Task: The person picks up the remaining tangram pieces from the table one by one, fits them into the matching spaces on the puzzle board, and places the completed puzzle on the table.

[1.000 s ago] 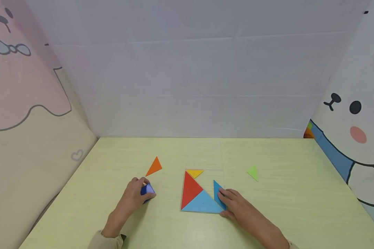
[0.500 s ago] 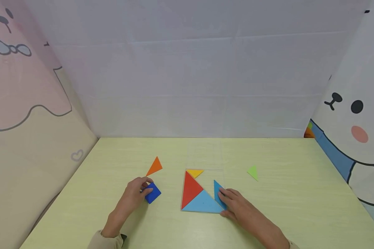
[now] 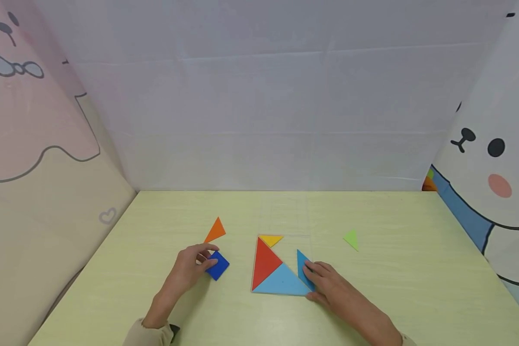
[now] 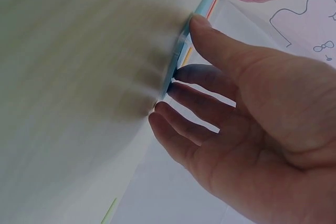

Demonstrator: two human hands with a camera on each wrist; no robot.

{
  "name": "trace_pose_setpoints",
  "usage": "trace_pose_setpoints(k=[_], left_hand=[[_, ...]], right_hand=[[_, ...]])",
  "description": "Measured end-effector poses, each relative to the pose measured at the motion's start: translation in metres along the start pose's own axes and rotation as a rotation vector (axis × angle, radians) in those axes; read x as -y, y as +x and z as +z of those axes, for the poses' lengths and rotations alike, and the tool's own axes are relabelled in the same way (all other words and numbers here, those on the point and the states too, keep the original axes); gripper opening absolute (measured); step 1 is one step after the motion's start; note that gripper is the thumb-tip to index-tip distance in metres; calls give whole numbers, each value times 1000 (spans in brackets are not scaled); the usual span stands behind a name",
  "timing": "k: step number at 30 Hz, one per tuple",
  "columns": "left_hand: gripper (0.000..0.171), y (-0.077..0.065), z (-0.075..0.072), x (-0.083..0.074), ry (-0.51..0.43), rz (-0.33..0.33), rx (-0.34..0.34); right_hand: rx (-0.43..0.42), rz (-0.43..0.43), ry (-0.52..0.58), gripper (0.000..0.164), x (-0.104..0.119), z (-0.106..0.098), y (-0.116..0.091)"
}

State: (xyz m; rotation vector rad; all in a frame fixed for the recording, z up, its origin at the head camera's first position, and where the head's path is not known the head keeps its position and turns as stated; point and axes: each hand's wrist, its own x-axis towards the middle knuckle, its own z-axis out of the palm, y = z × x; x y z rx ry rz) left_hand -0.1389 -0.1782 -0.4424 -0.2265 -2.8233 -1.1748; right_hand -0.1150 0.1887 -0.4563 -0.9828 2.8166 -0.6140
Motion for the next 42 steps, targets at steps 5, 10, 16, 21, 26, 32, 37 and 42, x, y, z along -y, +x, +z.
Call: trace_pose_setpoints(k=[5, 10, 16, 21, 26, 32, 37, 42], left_hand=[[22, 3, 2, -2, -56, -3, -6], [23, 6, 3, -6, -129, -21, -2], [23, 11, 6, -7, -176, -11, -8], [23, 16, 12, -8, -181, 3, -3], [22, 21, 17, -12, -206, 15, 3], [23, 25, 23, -18, -217, 6, 10], [22, 27, 27, -19, -226, 24, 3], [22, 30, 31, -22, -240, 38, 1]], right_hand=[[-10, -6, 2, 59, 1, -1, 0], [1, 7, 12, 59, 0, -2, 0], [17, 13, 15, 60, 0, -2, 1], [27, 29, 31, 60, 1, -2, 1], [43, 49, 34, 60, 2, -3, 1], [14, 13, 13, 60, 0, -1, 0], [30, 36, 30, 60, 1, -2, 0], [45, 50, 39, 59, 2, -3, 1]])
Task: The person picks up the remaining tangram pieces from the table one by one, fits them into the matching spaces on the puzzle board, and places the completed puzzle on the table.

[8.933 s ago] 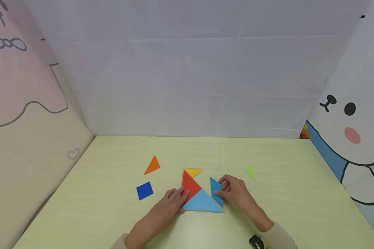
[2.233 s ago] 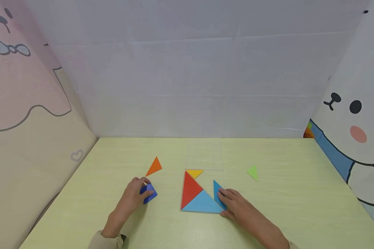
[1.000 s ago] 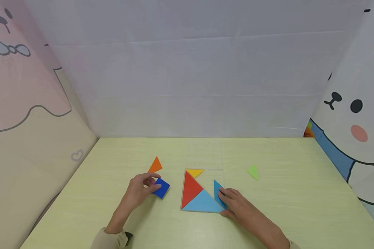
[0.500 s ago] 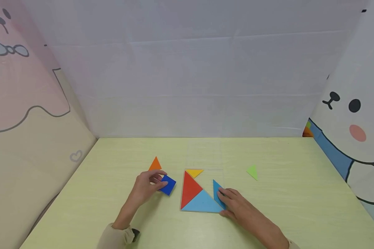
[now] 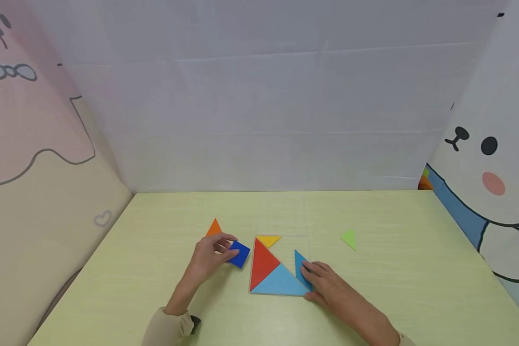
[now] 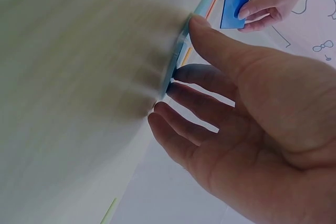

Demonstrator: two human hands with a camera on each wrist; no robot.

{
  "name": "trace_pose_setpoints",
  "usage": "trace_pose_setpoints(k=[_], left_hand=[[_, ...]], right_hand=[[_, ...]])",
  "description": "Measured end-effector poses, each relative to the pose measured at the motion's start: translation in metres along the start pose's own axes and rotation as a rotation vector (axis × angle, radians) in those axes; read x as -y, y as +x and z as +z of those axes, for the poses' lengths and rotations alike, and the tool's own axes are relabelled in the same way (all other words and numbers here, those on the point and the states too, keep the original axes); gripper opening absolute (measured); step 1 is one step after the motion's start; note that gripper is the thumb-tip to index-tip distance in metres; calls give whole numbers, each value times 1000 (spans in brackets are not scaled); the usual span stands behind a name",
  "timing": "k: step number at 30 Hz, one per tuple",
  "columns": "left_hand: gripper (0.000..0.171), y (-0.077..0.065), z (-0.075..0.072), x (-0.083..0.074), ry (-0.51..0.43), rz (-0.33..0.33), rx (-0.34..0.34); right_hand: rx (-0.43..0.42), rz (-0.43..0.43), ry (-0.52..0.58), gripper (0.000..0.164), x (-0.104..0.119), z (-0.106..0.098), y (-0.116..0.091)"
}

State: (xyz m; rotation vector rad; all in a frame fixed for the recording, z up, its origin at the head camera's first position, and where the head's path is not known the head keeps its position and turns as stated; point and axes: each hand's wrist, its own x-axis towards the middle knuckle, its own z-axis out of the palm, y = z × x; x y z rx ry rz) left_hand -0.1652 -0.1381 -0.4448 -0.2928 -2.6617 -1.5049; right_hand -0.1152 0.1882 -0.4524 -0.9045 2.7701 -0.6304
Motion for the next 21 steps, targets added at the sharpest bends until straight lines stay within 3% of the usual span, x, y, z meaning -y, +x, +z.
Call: trace_pose_setpoints(k=[13, 21], left_hand=[[24, 9, 13, -7, -23, -20, 10], [25, 15, 21, -7, -46, 26, 12]], right_hand=[[-8, -18, -7, 60, -2, 2, -1], [-9, -15, -18, 59, -2, 1, 0]])
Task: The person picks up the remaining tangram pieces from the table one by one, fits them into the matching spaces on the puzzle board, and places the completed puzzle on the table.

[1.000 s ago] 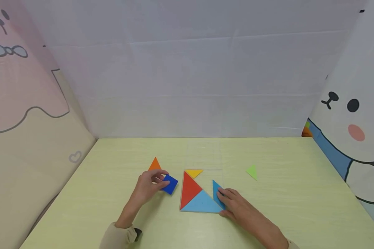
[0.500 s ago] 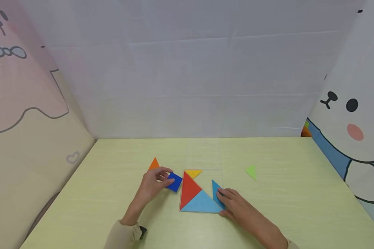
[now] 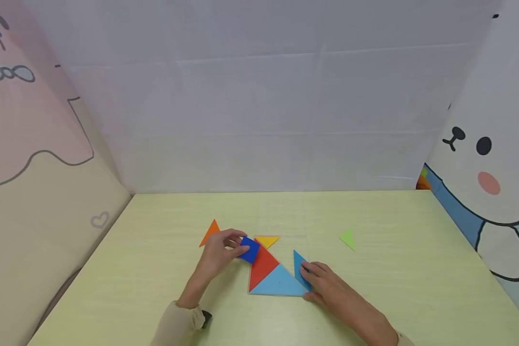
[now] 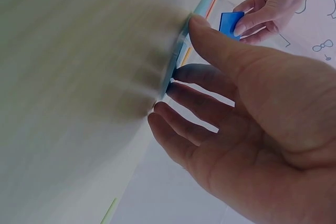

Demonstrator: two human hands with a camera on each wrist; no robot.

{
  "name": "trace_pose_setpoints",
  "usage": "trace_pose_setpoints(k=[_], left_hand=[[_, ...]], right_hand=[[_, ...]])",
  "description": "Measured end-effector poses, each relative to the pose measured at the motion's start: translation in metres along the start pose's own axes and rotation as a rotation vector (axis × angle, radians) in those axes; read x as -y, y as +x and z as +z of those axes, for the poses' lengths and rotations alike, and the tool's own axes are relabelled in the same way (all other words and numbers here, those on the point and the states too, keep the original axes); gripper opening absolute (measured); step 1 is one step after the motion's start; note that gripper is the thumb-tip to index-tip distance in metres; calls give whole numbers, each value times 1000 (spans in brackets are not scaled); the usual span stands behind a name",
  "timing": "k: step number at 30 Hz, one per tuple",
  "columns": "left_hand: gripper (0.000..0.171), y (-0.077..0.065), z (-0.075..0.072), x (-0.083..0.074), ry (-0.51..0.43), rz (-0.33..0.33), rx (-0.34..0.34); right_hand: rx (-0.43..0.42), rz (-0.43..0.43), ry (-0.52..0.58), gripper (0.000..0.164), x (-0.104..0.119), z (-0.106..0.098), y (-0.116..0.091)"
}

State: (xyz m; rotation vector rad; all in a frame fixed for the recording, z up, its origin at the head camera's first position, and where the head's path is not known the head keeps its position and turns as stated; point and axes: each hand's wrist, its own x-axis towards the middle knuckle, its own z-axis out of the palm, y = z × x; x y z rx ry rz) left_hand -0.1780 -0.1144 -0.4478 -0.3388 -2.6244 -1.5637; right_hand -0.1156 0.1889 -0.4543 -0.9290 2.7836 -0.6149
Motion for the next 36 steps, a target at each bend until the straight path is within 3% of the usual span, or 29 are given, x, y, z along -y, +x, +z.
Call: trace_pose_setpoints(k=[11, 26, 36], left_hand=[[24, 6, 10, -1, -24, 9, 11], [24, 14, 22, 0, -38, 20, 29], [24, 18, 31, -3, -32, 50, 40]], right_hand=[[30, 40, 24, 59, 2, -1, 1], [-7, -6, -10, 59, -3, 4, 2], [16, 26, 3, 59, -2, 3, 4]])
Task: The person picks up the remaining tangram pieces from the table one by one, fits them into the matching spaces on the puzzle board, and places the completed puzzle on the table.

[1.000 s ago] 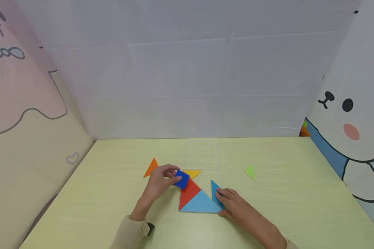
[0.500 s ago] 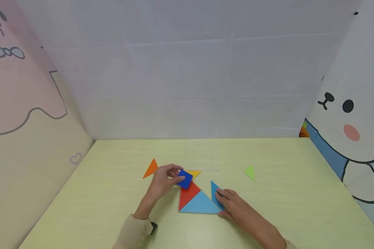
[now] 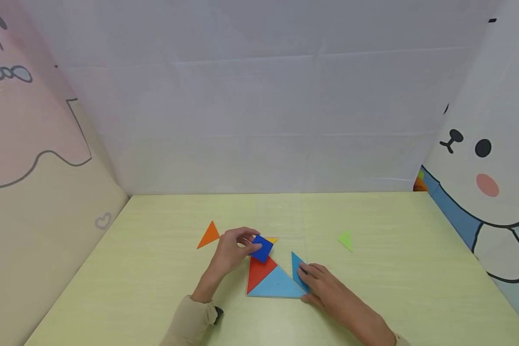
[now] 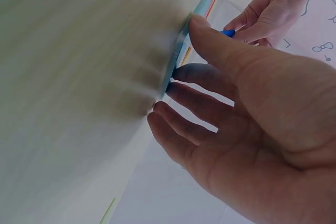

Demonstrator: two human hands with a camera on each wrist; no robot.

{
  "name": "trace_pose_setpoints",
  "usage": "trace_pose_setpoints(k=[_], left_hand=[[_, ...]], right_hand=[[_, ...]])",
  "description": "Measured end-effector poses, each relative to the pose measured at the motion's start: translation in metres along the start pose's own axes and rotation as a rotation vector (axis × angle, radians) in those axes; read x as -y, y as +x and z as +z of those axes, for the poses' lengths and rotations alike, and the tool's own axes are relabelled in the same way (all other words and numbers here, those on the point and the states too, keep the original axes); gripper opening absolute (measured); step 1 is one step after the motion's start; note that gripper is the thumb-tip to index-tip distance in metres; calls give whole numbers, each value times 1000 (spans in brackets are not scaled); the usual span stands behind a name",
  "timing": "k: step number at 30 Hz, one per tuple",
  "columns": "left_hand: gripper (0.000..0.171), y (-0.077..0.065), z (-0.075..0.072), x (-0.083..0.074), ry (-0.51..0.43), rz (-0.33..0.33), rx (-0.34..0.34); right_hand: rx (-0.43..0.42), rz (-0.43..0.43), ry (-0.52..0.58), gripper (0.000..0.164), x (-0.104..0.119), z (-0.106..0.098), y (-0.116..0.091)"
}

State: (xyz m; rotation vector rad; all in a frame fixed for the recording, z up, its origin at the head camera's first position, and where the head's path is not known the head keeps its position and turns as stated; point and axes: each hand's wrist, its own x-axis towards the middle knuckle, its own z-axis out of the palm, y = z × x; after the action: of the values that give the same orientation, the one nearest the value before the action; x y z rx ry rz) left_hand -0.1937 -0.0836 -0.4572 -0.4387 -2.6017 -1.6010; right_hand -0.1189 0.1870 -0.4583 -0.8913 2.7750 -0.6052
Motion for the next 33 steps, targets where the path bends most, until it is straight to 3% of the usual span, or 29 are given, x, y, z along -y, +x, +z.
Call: trace_pose_setpoints(k=[16, 33], left_hand=[[24, 9, 13, -15, 21, -59, 5], [21, 16, 19, -22, 53, -43, 32]], right_hand=[[-17, -16, -7, 58, 0, -2, -2], [3, 14, 33, 59, 4, -8, -3]])
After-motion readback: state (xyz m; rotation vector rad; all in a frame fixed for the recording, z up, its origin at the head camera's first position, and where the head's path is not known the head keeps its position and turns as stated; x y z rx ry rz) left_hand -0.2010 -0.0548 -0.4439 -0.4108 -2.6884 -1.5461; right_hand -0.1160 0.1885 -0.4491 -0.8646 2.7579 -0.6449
